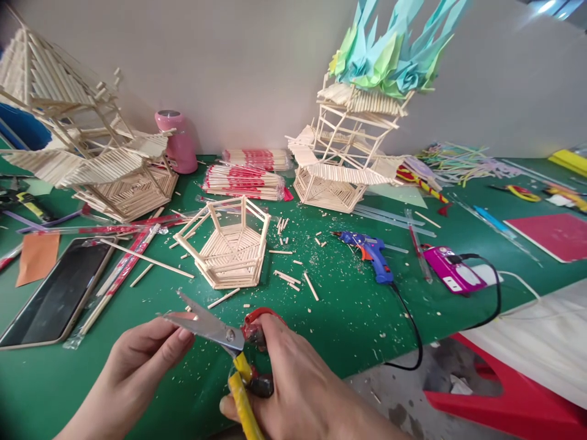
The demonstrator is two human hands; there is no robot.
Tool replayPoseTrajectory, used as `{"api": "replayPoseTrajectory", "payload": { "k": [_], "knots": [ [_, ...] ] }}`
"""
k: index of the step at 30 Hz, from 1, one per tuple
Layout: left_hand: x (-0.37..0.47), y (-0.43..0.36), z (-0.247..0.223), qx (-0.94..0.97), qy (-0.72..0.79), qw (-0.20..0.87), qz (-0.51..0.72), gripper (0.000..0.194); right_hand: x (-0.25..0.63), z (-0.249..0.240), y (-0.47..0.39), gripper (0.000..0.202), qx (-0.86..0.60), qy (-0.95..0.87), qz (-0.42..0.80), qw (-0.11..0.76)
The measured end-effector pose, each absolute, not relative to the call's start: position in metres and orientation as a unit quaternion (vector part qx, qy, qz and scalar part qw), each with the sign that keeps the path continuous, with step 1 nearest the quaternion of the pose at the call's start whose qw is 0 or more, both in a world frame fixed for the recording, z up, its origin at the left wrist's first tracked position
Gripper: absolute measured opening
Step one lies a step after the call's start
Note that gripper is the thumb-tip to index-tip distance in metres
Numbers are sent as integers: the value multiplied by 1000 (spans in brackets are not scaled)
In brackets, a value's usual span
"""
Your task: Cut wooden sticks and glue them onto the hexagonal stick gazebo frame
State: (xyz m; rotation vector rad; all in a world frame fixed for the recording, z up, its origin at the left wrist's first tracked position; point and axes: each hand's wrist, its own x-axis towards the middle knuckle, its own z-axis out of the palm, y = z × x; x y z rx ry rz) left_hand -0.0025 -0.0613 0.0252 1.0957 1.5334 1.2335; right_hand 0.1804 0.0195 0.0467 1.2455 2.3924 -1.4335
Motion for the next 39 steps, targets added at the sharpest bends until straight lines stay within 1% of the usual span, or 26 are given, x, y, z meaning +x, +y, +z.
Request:
{"api": "replayPoseTrajectory", "payload": {
  "k": [3, 7, 14, 18, 22, 26, 30, 33, 35, 39],
  "knots": [
    [-1, -60, 24, 462, 625, 388, 495, 25, 182, 46, 20, 35, 409, 781, -470, 46],
    [-2, -60, 24, 482, 623, 360, 500, 20, 181, 45, 20, 37, 417, 774, -474, 50],
    [-4, -61, 27, 543, 621, 304, 476, 18, 181, 46, 17, 33, 410, 763, -497, 45],
    [-4, -62, 29, 586, 632, 242, 446, 19, 179, 48, 17, 29, 390, 768, -506, 45],
    [-1, -62, 31, 615, 634, 175, 434, 20, 174, 49, 14, 25, 368, 756, -539, 41],
    [4, -65, 31, 617, 639, 137, 438, 18, 174, 50, 9, 26, 378, 721, -580, 29],
    [8, -68, 28, 599, 651, 132, 447, 15, 178, 50, 4, 21, 374, 681, -628, 43],
    [11, -70, 26, 573, 666, 144, 456, 15, 179, 50, 2, 17, 402, 673, -619, 42],
    [12, -71, 25, 558, 672, 154, 461, 16, 178, 50, 3, 17, 404, 670, -620, 65],
    [14, -73, 23, 536, 678, 159, 478, 17, 173, 48, 6, 19, 379, 637, -663, 106]
  ]
}}
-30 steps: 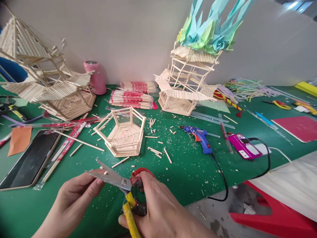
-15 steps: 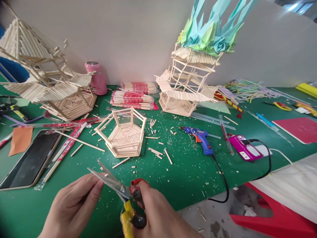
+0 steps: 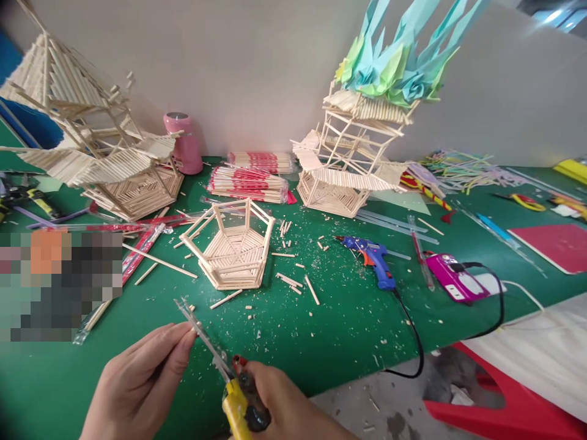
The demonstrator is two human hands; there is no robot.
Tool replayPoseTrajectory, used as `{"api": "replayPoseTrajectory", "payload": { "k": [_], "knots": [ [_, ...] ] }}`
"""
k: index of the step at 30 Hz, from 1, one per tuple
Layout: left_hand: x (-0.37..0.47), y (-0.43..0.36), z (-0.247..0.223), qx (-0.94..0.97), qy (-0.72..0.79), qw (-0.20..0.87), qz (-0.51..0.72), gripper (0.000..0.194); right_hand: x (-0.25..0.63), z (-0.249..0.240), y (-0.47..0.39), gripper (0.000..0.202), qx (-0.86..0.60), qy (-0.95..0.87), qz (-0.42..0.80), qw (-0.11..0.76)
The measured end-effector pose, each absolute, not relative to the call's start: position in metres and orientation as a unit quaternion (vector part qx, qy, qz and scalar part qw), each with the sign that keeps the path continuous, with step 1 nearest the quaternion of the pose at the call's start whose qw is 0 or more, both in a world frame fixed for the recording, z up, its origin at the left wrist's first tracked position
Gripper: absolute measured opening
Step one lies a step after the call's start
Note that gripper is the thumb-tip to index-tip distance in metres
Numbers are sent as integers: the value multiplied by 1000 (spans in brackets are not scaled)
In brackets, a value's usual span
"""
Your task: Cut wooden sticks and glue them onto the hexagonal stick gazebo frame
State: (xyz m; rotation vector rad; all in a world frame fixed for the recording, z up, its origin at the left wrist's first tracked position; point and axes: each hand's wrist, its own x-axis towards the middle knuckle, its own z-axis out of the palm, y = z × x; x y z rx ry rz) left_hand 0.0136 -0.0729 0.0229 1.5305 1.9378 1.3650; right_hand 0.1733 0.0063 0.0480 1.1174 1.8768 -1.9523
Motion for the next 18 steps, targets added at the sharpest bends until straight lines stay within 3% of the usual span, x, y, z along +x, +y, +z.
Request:
{"api": "replayPoseTrajectory", "payload": {
  "k": [7, 10, 13, 18],
  "knots": [
    [6, -71, 23, 534, 691, 202, 443, 24, 173, 46, 13, 19, 351, 663, -648, 131],
    [-1, -70, 23, 542, 705, 232, 394, 27, 174, 47, 17, 18, 409, 761, -497, 84],
    [-9, -73, 19, 509, 732, 239, 384, 28, 172, 43, 21, 20, 435, 835, -321, 107],
    [-26, -86, 8, 467, 776, 189, 380, 23, 163, 30, 27, 26, 410, 883, -194, 122]
  ]
}}
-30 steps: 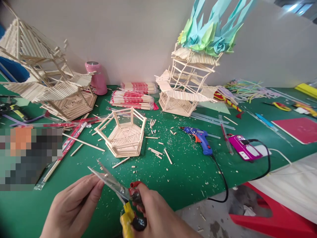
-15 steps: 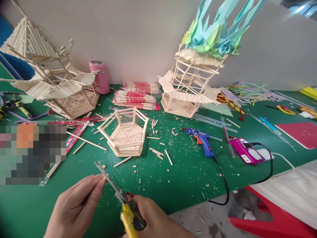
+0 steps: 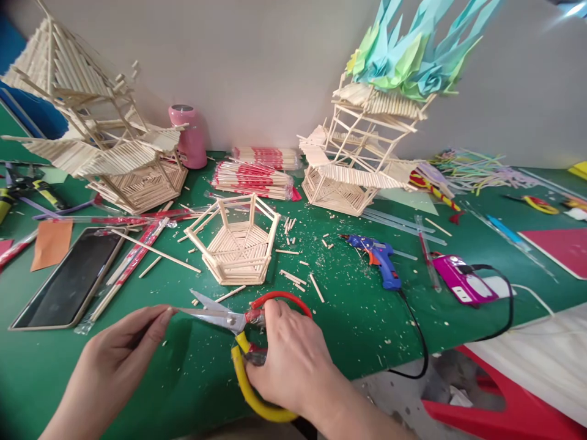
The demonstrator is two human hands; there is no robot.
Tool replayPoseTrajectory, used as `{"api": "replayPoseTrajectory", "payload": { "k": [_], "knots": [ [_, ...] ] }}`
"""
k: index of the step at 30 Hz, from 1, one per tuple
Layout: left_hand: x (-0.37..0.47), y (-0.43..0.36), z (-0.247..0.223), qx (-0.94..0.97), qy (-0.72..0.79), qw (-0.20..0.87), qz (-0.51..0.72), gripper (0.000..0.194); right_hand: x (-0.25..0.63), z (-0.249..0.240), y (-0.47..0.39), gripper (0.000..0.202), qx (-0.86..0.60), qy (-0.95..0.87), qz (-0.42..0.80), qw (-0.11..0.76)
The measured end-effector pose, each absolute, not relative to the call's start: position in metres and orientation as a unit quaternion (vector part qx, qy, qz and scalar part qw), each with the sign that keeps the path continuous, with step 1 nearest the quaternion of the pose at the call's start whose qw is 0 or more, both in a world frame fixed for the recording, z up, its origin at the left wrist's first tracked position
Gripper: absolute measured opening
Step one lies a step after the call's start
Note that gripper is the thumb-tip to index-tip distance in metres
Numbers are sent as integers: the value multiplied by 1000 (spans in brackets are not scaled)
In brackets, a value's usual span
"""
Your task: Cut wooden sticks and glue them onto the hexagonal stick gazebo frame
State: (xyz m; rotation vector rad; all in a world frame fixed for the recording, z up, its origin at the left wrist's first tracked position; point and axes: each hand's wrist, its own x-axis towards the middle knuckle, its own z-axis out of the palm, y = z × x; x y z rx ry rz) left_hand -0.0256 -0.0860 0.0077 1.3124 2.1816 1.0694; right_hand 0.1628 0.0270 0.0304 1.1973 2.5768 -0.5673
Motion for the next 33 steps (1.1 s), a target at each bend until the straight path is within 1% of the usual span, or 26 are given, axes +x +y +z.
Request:
{"api": "replayPoseTrajectory", "payload": {
  "k": [5, 10, 13, 18, 27, 33],
  "knots": [
    [-34, -95, 1, 481, 791, 112, 362, 20, 157, 18, 29, 29, 384, 911, -121, 88],
    [-29, -82, 0, 605, 734, 11, 310, 21, 156, 13, 29, 27, 379, 918, -94, 66],
    [-26, -70, -2, 659, 707, -16, 258, 24, 155, 12, 28, 26, 376, 921, -88, 54],
    [-27, -60, -8, 654, 732, 10, 191, 21, 154, 12, 26, 28, 378, 921, -85, 46],
    [-28, -58, -12, 650, 734, 27, 195, 18, 154, 11, 29, 32, 378, 919, -95, 56],
    [-26, -56, -16, 659, 726, 17, 196, 22, 154, 12, 29, 32, 380, 918, -92, 64]
  ]
}}
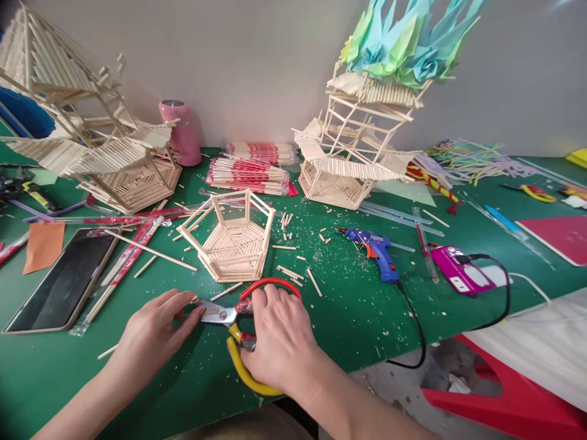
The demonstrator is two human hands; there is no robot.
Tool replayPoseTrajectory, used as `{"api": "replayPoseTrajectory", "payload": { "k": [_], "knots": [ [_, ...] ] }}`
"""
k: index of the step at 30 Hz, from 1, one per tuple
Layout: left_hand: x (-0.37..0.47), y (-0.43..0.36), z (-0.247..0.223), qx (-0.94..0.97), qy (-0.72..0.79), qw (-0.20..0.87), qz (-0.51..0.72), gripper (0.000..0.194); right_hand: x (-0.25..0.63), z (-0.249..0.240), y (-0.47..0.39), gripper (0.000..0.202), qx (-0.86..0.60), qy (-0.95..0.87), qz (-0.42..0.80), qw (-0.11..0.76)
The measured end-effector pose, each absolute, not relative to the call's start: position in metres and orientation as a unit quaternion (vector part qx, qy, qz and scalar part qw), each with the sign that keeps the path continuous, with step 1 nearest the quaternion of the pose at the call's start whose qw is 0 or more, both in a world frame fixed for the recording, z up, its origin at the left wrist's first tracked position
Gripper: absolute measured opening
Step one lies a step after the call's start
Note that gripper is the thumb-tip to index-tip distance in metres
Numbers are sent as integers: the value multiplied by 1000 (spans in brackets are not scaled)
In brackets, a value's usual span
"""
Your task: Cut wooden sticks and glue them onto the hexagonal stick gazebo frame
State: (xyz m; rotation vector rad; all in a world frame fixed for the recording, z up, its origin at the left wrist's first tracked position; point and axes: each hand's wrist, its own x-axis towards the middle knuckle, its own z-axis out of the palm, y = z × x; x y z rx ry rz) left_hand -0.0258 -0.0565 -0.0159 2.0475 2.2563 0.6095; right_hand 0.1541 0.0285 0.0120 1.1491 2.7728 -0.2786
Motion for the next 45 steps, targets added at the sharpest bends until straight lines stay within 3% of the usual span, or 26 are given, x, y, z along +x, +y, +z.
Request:
{"api": "replayPoseTrajectory", "payload": {
  "k": [9, 16, 28, 35, 40, 45],
  "knots": [
    [-33, -55, -17, 665, 718, 8, 205, 28, 156, 10, 29, 30, 371, 923, -83, 60],
    [-50, -61, -1, 596, 750, 43, 284, 31, 161, 12, 30, 29, 379, 918, -105, 49],
    [-53, -68, 3, 494, 791, 146, 329, 33, 179, 31, 42, 35, 457, 818, -347, 41],
    [-72, -72, -4, 492, 834, 66, 239, 32, 183, 36, 38, 33, 455, 791, -409, 23],
    [-82, -59, -9, 555, 823, 64, 104, 32, 186, 36, 34, 35, 456, 752, -477, 1],
    [-84, -52, -15, 571, 813, 77, 89, 32, 191, 31, 30, 30, 446, 675, -586, -46]
  ]
}}
